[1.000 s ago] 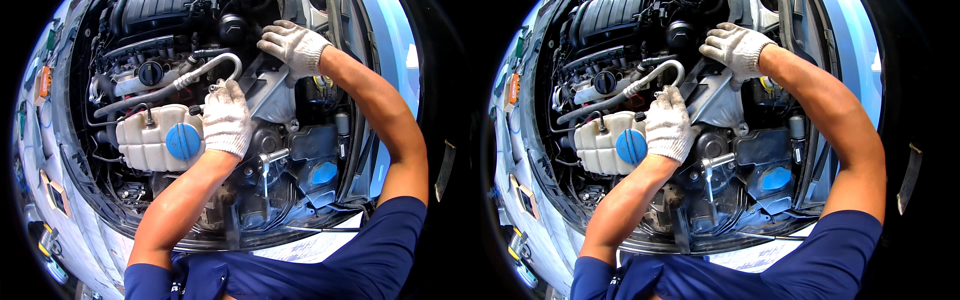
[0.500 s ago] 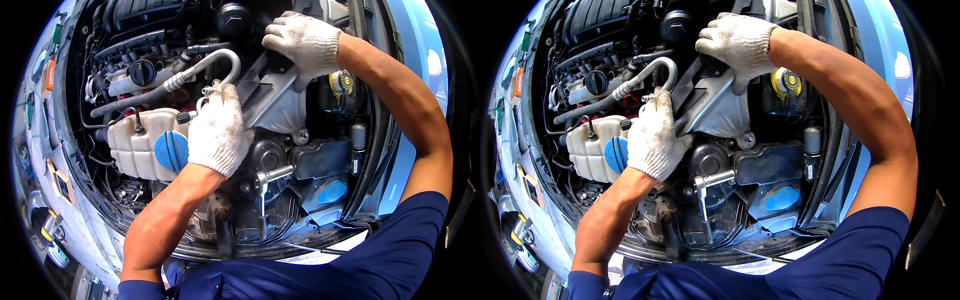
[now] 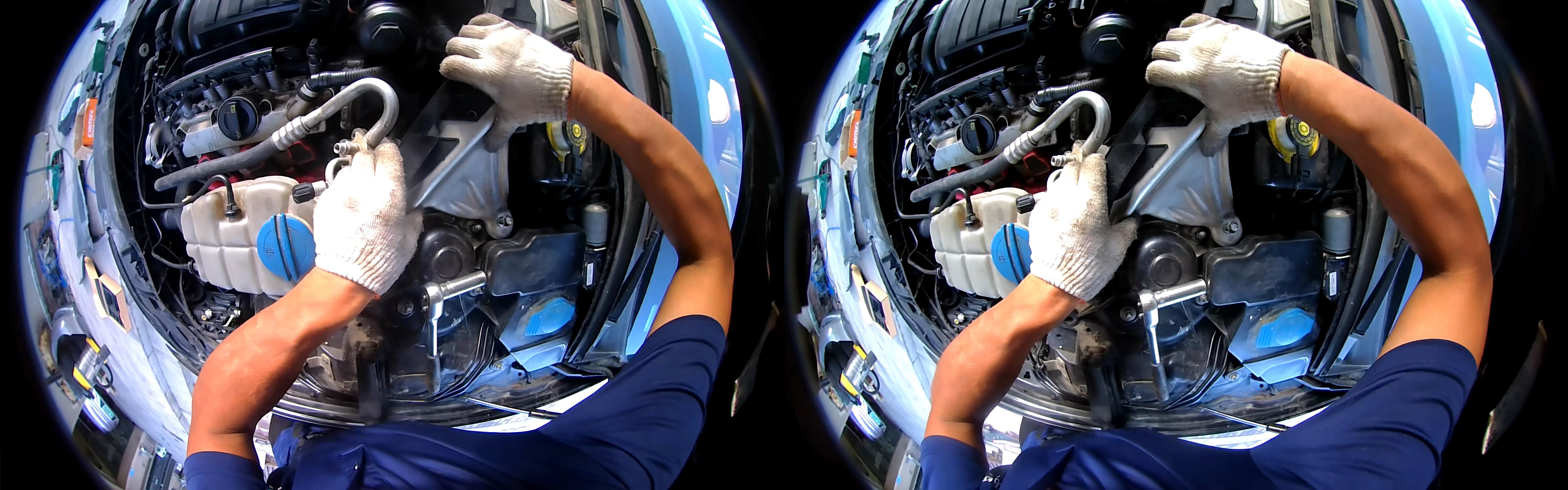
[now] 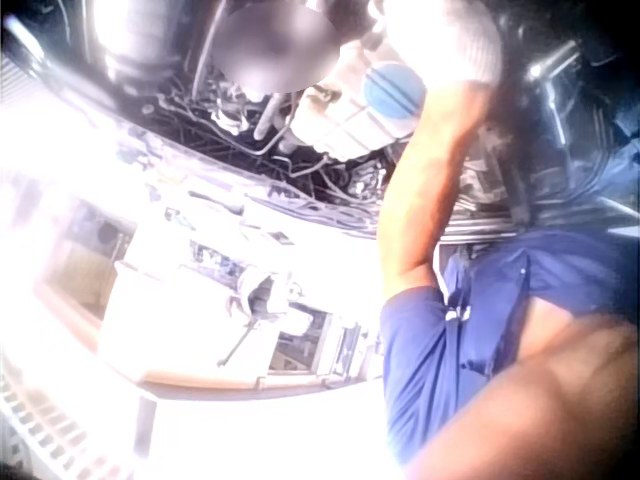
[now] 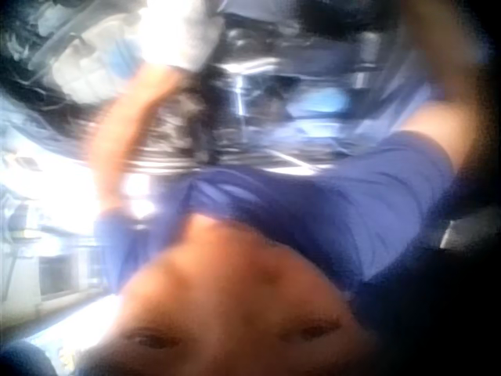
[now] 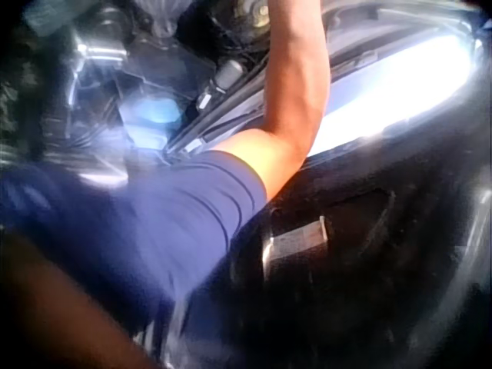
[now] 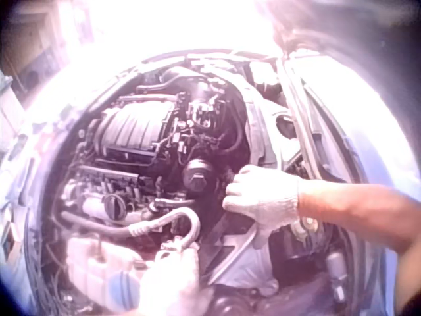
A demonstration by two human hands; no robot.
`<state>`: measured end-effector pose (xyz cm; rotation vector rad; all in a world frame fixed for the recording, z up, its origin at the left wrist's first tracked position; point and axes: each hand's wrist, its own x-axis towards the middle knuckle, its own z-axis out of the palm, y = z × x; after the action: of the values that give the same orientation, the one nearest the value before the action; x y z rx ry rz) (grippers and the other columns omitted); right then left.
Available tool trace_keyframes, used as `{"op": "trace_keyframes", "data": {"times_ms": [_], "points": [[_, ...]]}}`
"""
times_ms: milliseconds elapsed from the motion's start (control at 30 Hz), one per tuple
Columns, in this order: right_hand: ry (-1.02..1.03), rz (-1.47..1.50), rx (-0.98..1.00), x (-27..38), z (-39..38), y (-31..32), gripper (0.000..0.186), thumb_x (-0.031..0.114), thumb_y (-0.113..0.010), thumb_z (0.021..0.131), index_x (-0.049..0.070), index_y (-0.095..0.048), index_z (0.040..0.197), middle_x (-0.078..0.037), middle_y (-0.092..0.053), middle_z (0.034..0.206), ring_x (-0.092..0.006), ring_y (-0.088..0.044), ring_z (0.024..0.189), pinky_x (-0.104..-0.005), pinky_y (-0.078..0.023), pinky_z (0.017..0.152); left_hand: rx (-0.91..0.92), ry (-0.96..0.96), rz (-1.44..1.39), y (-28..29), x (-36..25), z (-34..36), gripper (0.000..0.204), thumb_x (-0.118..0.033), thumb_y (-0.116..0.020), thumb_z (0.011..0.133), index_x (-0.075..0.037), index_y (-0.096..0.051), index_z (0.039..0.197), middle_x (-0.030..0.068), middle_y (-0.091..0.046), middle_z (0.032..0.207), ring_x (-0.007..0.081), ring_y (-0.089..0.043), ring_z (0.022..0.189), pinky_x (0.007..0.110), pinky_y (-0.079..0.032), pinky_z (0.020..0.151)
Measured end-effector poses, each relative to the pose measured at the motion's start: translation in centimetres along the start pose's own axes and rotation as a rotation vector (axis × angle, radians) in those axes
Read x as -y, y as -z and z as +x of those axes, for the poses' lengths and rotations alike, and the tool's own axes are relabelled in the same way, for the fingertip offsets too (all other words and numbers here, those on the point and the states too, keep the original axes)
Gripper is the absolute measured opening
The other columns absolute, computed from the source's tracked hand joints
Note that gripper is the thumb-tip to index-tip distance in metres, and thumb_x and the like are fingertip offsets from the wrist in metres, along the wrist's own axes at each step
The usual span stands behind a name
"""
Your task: The person uses a wrench to loosen and remove bolts from the engine compartment, then manipulates a plastic bracket near the coolant reservoir by hand.
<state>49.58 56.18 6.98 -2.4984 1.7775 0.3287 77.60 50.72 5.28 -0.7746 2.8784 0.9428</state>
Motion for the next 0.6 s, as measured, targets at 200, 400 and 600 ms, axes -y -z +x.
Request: {"op": "trace_keyframes", "data": {"times_ms": [200, 400, 600], "points": [[-0.052, -0.066, -0.009, 2.2, 0.5, 0.6, 0.099, 0.045, -0.100, 0.049, 0.010, -0.063, 0.133, -0.010, -0.064, 0.129, -0.0308, -0.059, 0.126, -0.0442, -0.042, 0.115, -0.042, 0.011, 0.031, -0.3, 0.2, 0.0, 0.084, -0.015, -0.088, 0.068, 0.008, -0.050, 0.139, 0.0324, -0.054, 0.141, 0.0458, -0.057, 0.124, 0.048, -0.048, 0.108], [-0.034, -0.025, 0.106, 2.0, 0.9, 2.1, 0.094, 0.050, -0.097, 0.052, 0.011, -0.065, 0.131, -0.006, -0.065, 0.123, -0.0272, -0.061, 0.120, -0.0442, -0.044, 0.107, -0.019, 0.002, 0.060, 0.0, 0.2, 0.1, 0.084, -0.015, -0.087, 0.069, 0.007, -0.049, 0.140, 0.0306, -0.054, 0.141, 0.0459, -0.058, 0.123, 0.049, -0.048, 0.106], [0.003, 0.077, 0.177, 2.0, 1.2, 2.3, 0.090, 0.053, -0.095, 0.053, 0.010, -0.067, 0.128, -0.008, -0.065, 0.120, -0.0281, -0.060, 0.120, -0.0451, -0.044, 0.106, -0.024, -0.034, 0.029, 0.0, 0.6, -0.3, 0.084, -0.015, -0.087, 0.065, 0.005, -0.051, 0.138, 0.0301, -0.055, 0.140, 0.0472, -0.058, 0.120, 0.052, -0.050, 0.101]]}}
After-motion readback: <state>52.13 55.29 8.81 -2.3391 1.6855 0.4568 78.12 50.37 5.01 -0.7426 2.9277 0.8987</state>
